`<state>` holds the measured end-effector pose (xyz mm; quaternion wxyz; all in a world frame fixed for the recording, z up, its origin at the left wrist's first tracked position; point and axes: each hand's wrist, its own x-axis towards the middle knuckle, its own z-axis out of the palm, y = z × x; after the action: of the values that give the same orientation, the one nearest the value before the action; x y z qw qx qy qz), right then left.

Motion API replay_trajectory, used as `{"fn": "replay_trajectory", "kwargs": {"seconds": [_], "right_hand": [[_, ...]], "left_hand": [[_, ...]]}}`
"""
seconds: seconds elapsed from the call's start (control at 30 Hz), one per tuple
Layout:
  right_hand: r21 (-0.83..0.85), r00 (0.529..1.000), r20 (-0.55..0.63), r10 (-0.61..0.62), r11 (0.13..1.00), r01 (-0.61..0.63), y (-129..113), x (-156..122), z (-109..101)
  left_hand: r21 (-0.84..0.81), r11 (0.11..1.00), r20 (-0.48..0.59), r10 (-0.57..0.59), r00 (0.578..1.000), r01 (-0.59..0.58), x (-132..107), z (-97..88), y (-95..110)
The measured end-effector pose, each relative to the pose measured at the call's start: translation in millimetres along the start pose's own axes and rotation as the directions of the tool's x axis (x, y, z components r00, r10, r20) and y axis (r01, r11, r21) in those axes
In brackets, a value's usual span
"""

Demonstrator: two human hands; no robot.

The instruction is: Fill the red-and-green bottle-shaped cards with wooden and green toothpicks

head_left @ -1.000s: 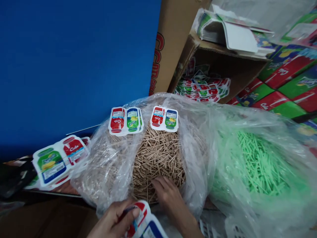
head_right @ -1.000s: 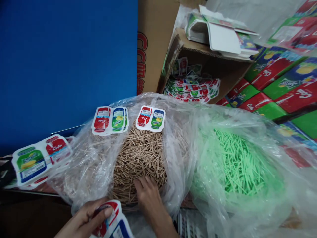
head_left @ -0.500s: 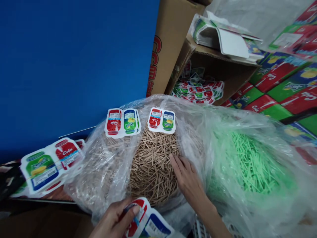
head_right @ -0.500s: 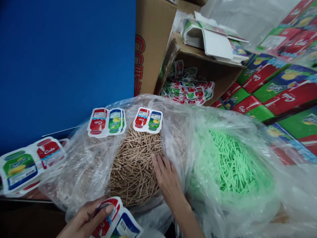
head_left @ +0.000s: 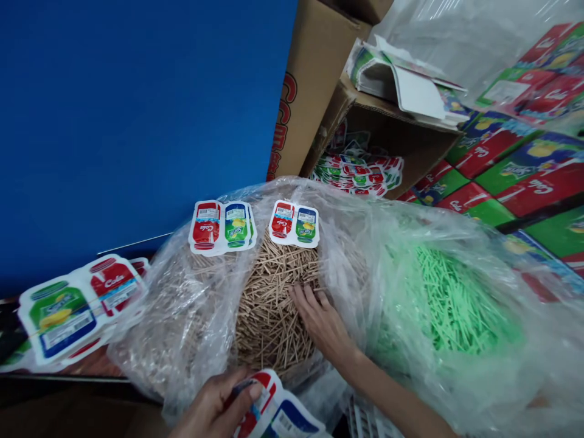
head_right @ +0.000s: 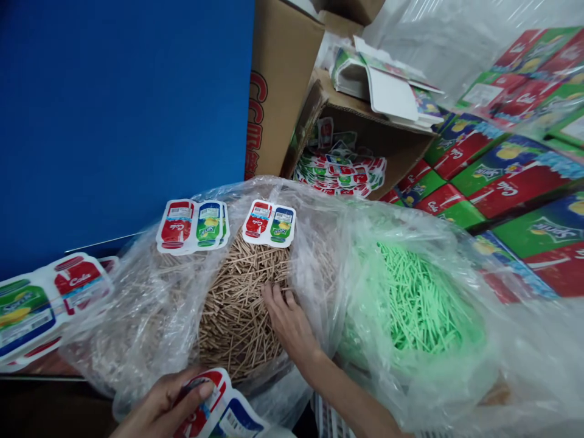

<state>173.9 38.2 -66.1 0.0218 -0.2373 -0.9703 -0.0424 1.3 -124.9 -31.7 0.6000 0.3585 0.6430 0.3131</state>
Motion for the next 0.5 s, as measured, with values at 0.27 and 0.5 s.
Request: {"fn": "replay_trajectory", "kwargs": {"seconds": [0.27,0.5], "right_hand": [[-0.061,0.992,0.015,-0.125,0.990,0.126,5,11,-6],[-0.107,0.986,0.019,-0.168,0.980,0.169,9,16,-12]], "left_hand": [[-0.016,1.000,-0.002,0.021,1.000,-0.021,2,0.6,-9],[-0.044,0.999,0.064,0.028,0.998,-0.025,0,-3.4,-9]]}}
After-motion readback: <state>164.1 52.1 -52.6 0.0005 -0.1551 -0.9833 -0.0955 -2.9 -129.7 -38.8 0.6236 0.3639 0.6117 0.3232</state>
